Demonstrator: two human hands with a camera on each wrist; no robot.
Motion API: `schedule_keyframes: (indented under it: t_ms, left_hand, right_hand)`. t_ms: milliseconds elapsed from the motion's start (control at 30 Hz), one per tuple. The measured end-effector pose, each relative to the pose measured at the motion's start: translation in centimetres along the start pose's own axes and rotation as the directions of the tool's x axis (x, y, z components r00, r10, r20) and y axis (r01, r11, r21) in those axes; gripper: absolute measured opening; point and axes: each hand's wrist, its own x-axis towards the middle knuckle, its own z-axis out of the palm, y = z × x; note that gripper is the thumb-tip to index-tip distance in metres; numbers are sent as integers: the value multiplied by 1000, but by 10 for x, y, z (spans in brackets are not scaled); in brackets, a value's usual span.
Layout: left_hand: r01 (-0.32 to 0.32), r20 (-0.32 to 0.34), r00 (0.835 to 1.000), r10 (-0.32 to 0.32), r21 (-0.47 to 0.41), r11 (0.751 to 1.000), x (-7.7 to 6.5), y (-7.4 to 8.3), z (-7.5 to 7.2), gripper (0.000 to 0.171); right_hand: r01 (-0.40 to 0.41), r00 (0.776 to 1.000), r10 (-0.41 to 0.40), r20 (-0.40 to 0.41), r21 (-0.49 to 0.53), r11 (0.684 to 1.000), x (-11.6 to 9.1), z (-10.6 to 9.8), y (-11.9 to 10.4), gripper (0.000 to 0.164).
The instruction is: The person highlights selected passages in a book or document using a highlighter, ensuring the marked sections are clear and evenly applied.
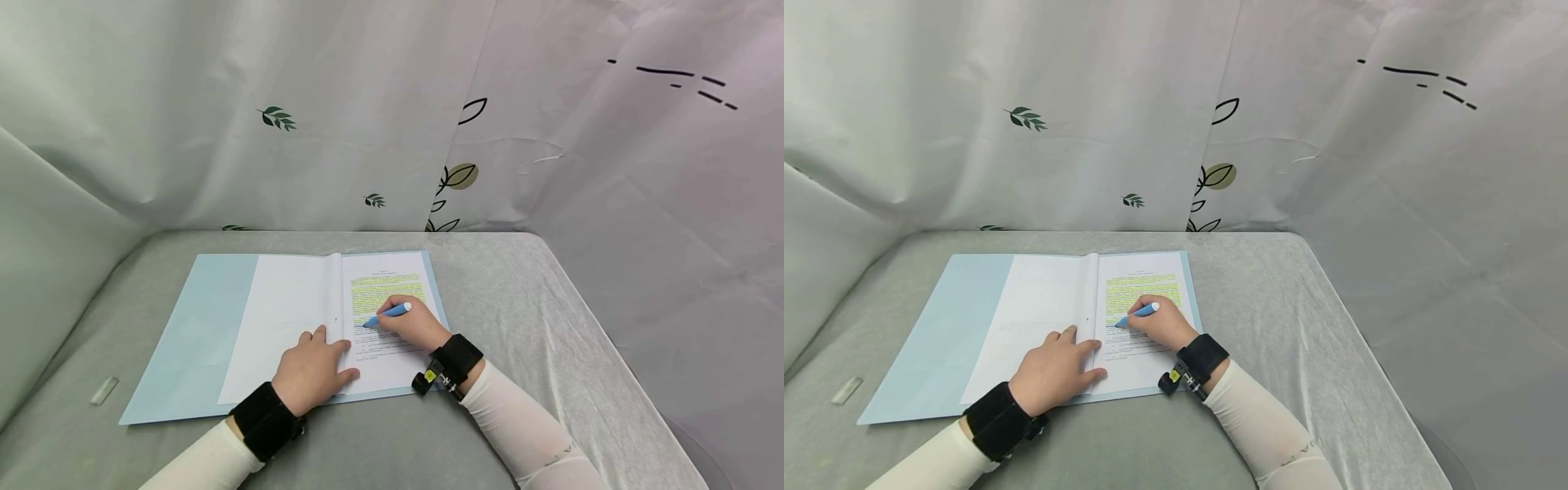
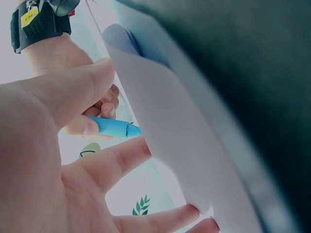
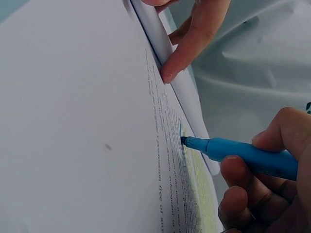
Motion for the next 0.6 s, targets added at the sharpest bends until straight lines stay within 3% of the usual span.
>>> schedule_keyframes:
  t_ms: [200, 433, 600]
  left_hand:
    - [4, 7, 1000, -4, -6, 1000, 0, 0, 0, 57]
    - [5, -2, 1000, -5, -2, 1000, 1, 0, 0, 56]
    - [4, -2, 1000, -4, -6, 1000, 0, 0, -1, 56]
  right_hand:
    - [-5, 1000, 4, -22, -11, 1000, -1, 2, -2, 7]
    - [-8, 1000, 8, -29, 11, 1000, -14, -4, -32, 6]
    - [-5, 1000, 6, -27, 18, 1000, -16, -6, -36, 6]
